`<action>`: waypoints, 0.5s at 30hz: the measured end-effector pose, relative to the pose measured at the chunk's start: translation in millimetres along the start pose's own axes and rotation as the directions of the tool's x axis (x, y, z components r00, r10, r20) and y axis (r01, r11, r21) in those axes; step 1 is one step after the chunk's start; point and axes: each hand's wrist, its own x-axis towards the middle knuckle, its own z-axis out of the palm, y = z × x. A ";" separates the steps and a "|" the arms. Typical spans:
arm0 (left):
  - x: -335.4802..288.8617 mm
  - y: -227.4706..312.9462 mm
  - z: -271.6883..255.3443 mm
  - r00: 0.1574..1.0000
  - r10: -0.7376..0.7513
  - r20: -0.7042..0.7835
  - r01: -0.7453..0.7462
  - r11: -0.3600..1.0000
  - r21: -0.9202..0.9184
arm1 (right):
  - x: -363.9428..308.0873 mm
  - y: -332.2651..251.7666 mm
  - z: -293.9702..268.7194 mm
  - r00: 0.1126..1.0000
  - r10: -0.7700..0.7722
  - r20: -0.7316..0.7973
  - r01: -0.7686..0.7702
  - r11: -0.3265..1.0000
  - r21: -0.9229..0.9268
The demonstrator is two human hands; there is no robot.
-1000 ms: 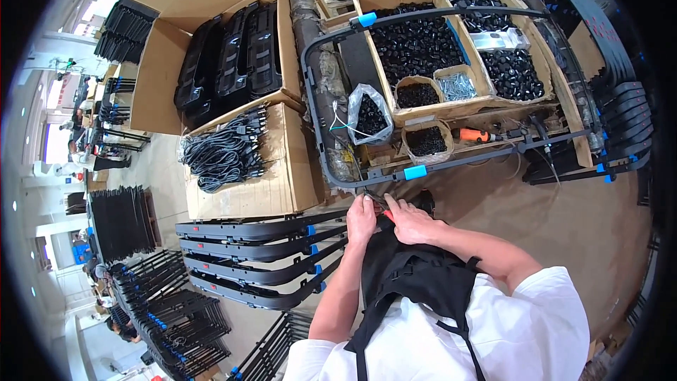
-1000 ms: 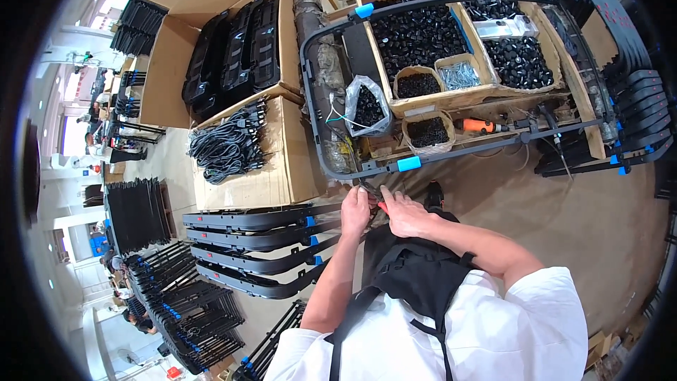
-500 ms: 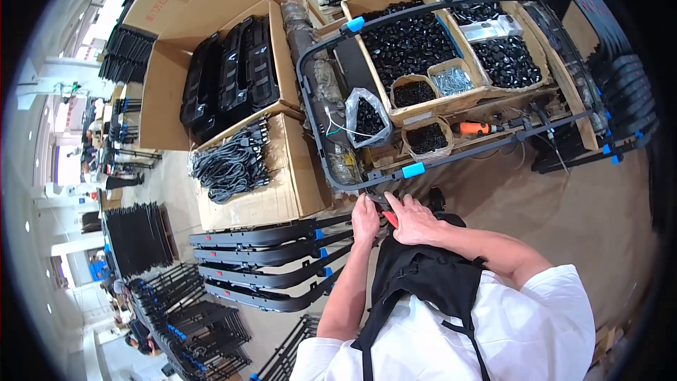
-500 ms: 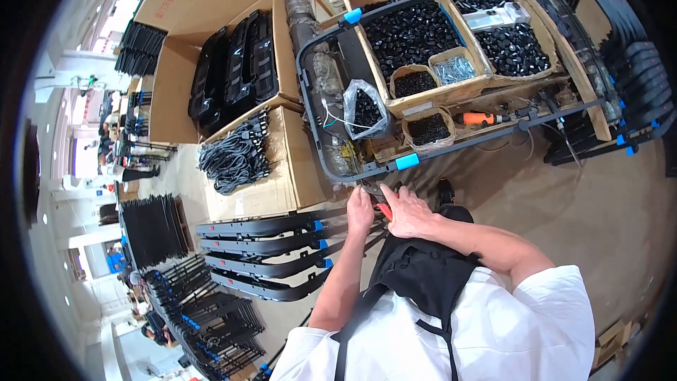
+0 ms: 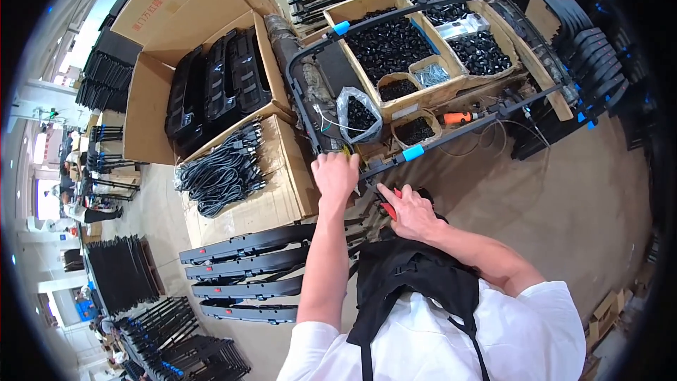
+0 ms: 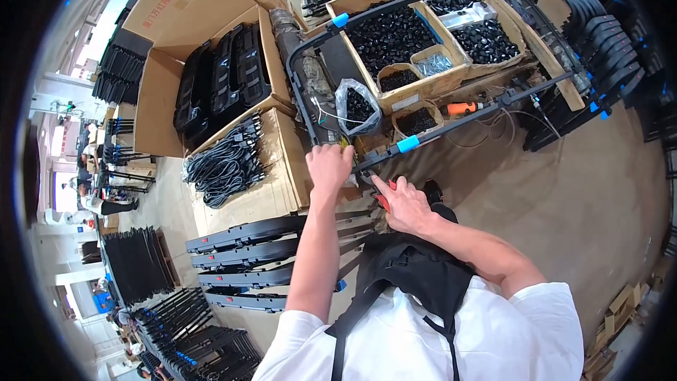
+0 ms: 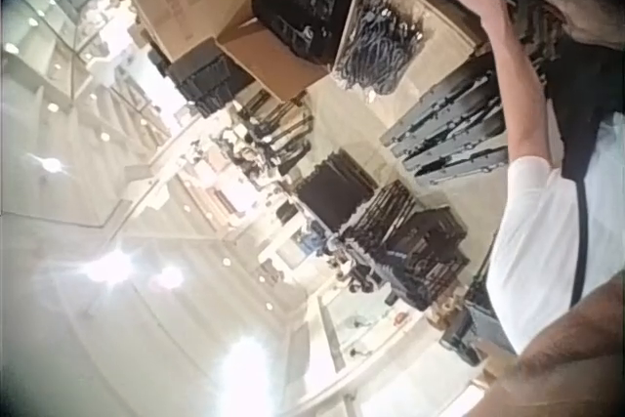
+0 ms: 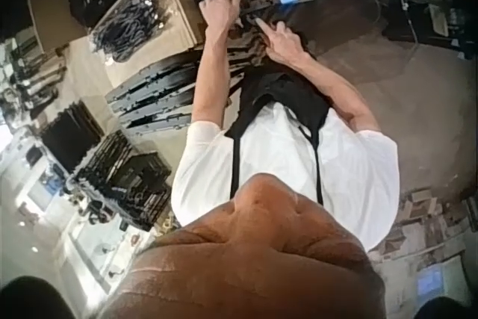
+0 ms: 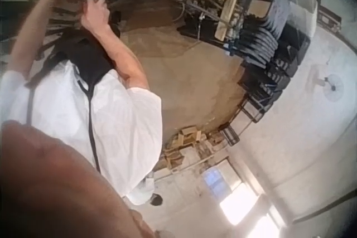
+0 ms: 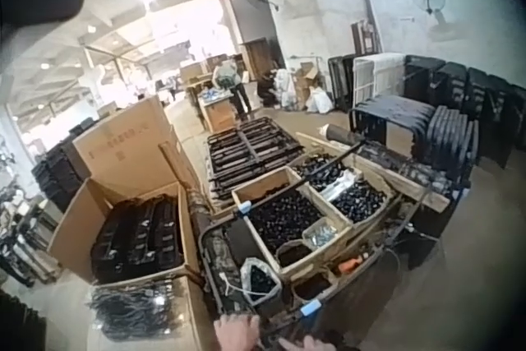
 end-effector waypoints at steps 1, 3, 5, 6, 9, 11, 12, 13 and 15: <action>6.0 0.6 6.0 0.989 0.044 0.140 -0.062 0.989 0.131 | -0.9 -4.5 4.1 0.999 -0.002 -0.036 0.001 1.000 -0.021; 9.4 -8.5 25.8 0.936 0.158 0.314 -0.219 0.961 0.170 | -3.1 -10.7 12.0 0.997 0.008 -0.072 -0.011 0.999 -0.044; 13.9 -17.3 38.0 0.930 0.254 0.266 -0.265 0.964 0.007 | -4.9 -16.5 20.3 0.993 0.024 -0.113 -0.031 0.998 -0.058; 15.2 -19.8 41.6 0.919 0.334 0.211 -0.307 0.940 -0.151 | -5.3 -18.6 25.1 0.989 0.036 -0.144 -0.046 0.997 -0.068; 11.5 -18.7 40.7 0.907 0.379 0.183 -0.323 0.906 -0.273 | -7.5 -21.6 40.3 0.973 0.075 -0.217 -0.093 0.993 -0.074; 9.6 -17.2 41.0 0.910 0.371 0.188 -0.315 0.910 -0.269 | -10.1 -27.9 47.3 0.963 0.088 -0.256 -0.111 0.991 -0.075; 8.5 -19.3 42.7 0.904 0.382 0.190 -0.326 0.905 -0.272 | -10.2 -34.0 49.3 0.961 0.099 -0.257 -0.114 0.992 -0.045; 7.0 -21.7 44.6 0.915 0.358 0.185 -0.312 0.920 -0.237 | -9.9 -39.9 51.3 0.961 0.108 -0.256 -0.116 0.993 -0.014; 5.7 -21.6 45.2 0.927 0.337 0.166 -0.302 0.931 -0.207 | -8.2 -46.8 56.6 0.956 0.135 -0.259 -0.152 0.987 -0.047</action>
